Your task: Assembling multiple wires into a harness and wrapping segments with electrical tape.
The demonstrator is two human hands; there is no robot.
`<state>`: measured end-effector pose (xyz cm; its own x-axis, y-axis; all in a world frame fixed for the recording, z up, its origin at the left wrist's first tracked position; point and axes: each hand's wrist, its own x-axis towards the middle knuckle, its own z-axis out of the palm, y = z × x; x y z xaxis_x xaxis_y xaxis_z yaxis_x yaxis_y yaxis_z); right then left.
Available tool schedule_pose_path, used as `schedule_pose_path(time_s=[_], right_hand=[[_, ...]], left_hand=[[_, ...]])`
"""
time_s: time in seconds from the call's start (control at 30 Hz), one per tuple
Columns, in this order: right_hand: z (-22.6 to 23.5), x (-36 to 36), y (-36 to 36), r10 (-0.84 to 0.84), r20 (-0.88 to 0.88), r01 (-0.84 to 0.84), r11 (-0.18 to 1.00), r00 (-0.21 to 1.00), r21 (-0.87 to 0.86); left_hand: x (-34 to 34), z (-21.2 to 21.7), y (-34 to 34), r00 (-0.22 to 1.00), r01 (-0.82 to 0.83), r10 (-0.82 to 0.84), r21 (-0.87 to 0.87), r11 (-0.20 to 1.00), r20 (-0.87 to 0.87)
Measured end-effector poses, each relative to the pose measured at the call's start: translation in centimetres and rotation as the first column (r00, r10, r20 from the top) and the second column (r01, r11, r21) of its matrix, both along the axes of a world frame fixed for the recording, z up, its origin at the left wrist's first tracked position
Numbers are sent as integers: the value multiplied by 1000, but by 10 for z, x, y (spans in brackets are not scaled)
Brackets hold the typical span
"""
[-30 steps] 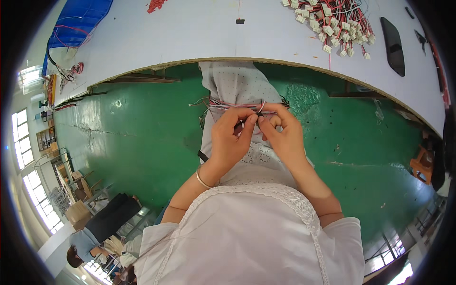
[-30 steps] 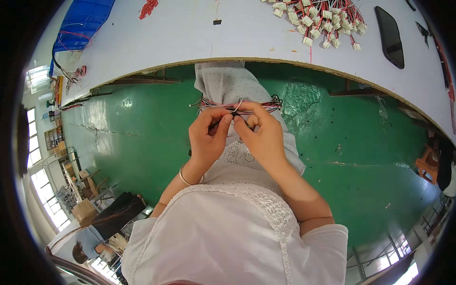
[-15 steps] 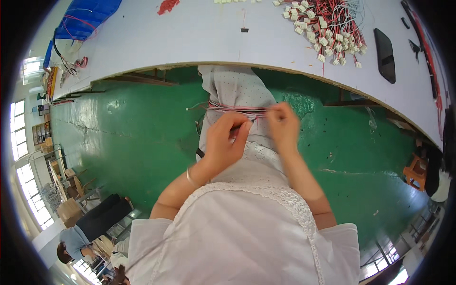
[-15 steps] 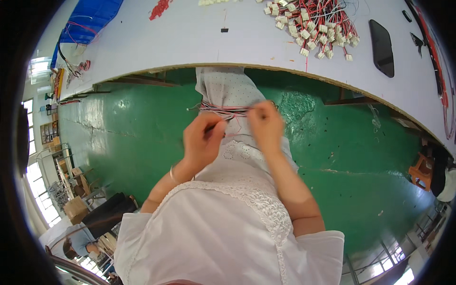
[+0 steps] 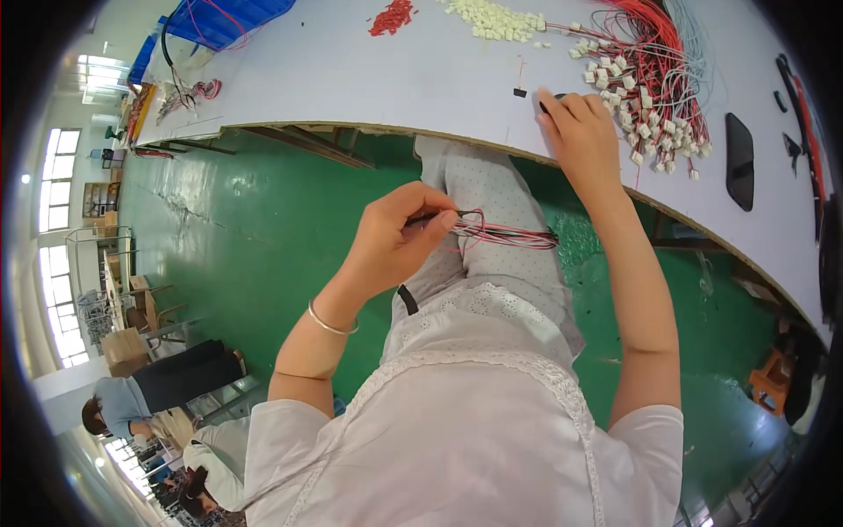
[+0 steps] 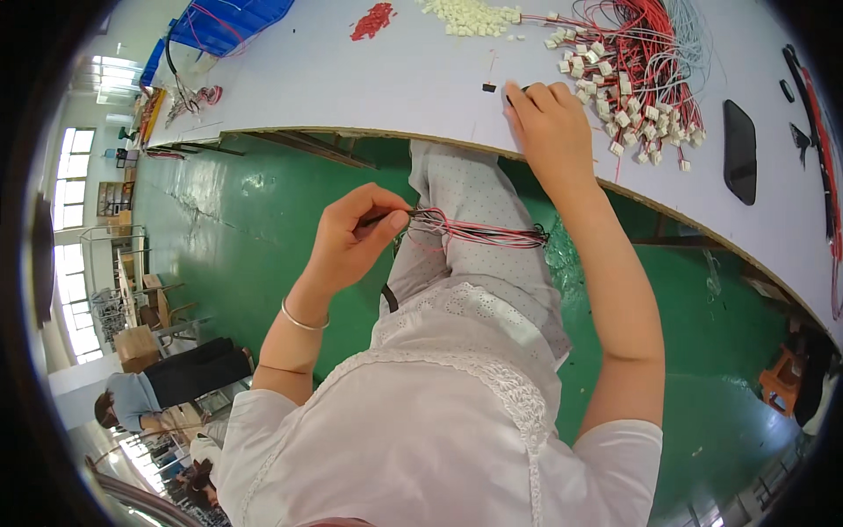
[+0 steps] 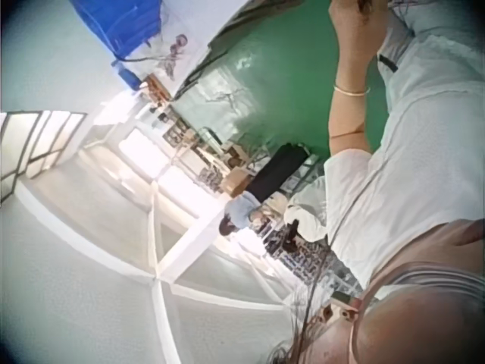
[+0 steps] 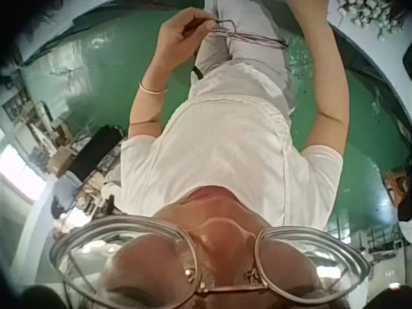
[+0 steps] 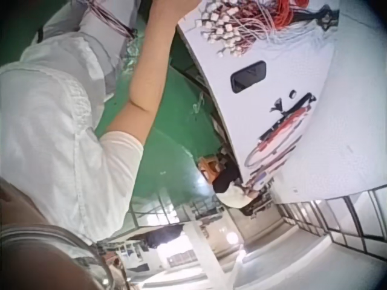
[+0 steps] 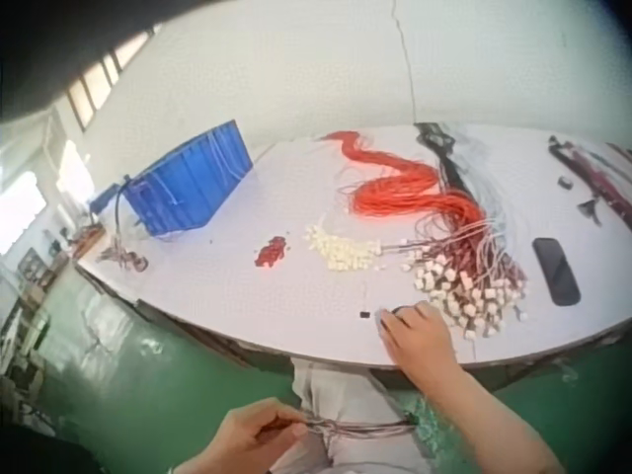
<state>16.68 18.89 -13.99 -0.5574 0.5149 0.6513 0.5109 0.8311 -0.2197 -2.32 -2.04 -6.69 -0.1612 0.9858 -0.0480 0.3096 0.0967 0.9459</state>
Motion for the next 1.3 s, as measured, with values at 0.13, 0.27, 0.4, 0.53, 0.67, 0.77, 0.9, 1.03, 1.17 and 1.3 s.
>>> schedule_pose_path(time_s=[0.13, 0.27, 0.4, 0.53, 0.67, 0.77, 0.9, 1.03, 1.17, 1.3], right_hand=[[25, -2, -30, -72, -90, 65, 995, 993, -76], [28, -12, -108, 160, -552, -558, 451, 819, -697], [29, -7, -133, 25, -560, -561, 16, 828, -828], [56, 14, -120, 236, -395, -402, -23, 888, -916], [65, 30, -116, 194, -503, -525, 78, 842, -848], [84, 64, -113, 137, -445, -450, 5, 885, -893], [83, 122, -120, 11, -671, -671, 17, 741, -741], [90, 201, -108, -66, -874, -871, 70, 482, -486], [143, 243, -91, 28, -950, -944, 118, 312, -307], [169, 323, -39, -76, -889, -887, 67, 451, -456]], left_hand=[[0, 23, 1, 925, 65, -17, 114, 991, -380], [-3, 30, 3, 805, 175, -10, 221, 959, -594], [-12, 38, 0, 464, 317, 10, 176, 932, -886], [-18, 42, 1, 168, 694, 20, 133, 707, -986], [-21, 48, 18, 205, 796, 158, 258, 547, -966], [-34, 63, 7, 224, 711, 190, 294, 639, -956], [-99, 116, -32, 121, 561, 506, 479, 675, -854], [-224, 131, -120, -83, 52, 671, 669, 741, -737], [-348, 99, -216, -213, -481, 544, 572, 664, -812], [-404, 18, -307, -184, -706, 405, 407, 580, -896]])
